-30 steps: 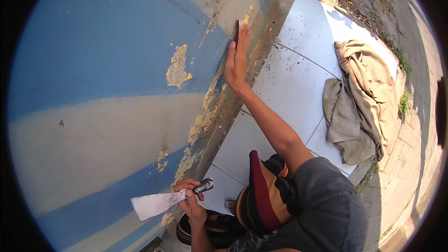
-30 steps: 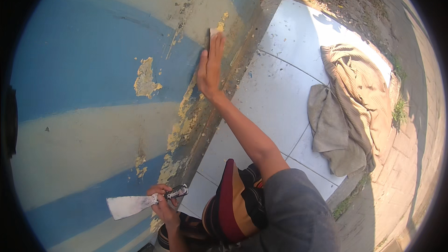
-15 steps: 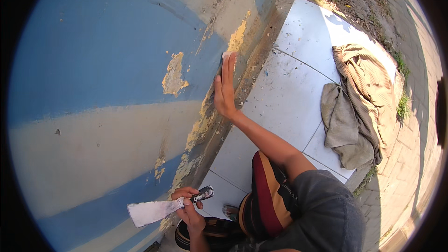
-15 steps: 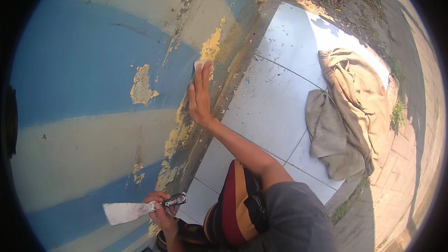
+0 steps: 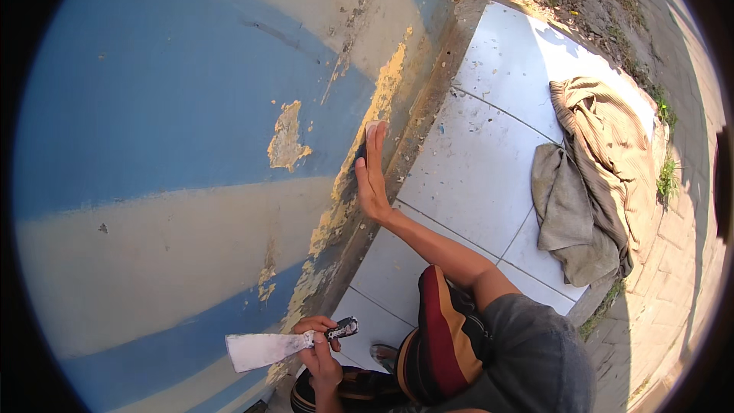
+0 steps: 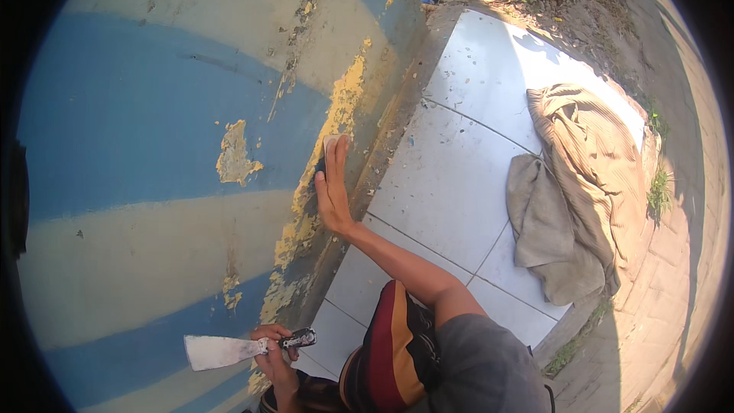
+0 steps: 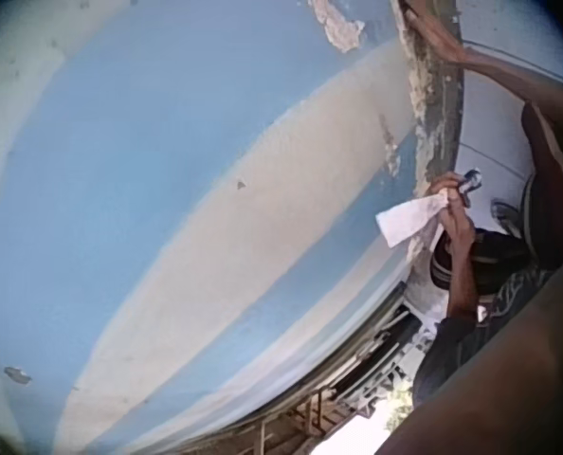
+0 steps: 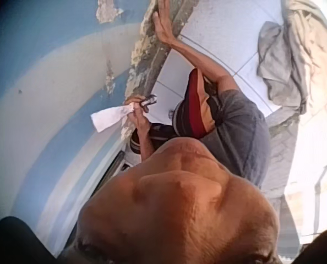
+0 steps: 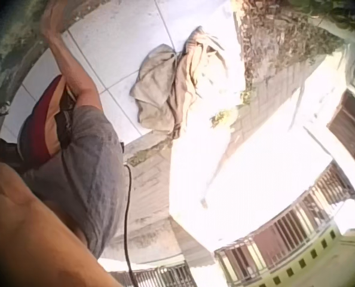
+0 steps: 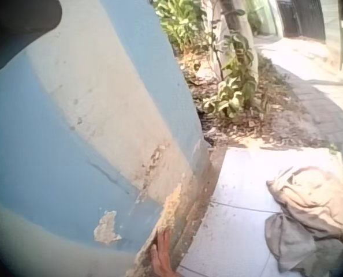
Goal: The person scrapes peeling paint from the lower section of a striped wall using a putty knife and then sands the area by hand with a piece of sandpaper.
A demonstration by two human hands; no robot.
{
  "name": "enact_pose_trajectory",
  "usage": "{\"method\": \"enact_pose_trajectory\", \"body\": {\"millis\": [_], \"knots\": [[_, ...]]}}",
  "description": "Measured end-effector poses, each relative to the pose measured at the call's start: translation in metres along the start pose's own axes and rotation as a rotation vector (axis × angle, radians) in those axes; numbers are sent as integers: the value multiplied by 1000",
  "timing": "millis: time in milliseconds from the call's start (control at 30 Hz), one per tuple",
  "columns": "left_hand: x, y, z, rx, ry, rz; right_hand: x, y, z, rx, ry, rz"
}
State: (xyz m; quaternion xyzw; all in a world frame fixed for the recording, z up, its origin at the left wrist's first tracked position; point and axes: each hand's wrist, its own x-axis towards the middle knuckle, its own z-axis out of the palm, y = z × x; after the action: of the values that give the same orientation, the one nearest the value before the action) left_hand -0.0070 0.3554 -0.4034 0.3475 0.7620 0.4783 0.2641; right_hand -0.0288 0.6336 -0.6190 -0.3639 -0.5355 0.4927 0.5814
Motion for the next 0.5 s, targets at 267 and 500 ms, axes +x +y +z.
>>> {"method": "enact_pose_trajectory", "body": {"millis": [267, 500], "knots": [[7, -8, 14, -11, -25, -69, 137, 60, -74, 172, 281, 291], [9, -4, 23, 16, -72, -47, 141, 0, -73, 47, 88, -5]]}}
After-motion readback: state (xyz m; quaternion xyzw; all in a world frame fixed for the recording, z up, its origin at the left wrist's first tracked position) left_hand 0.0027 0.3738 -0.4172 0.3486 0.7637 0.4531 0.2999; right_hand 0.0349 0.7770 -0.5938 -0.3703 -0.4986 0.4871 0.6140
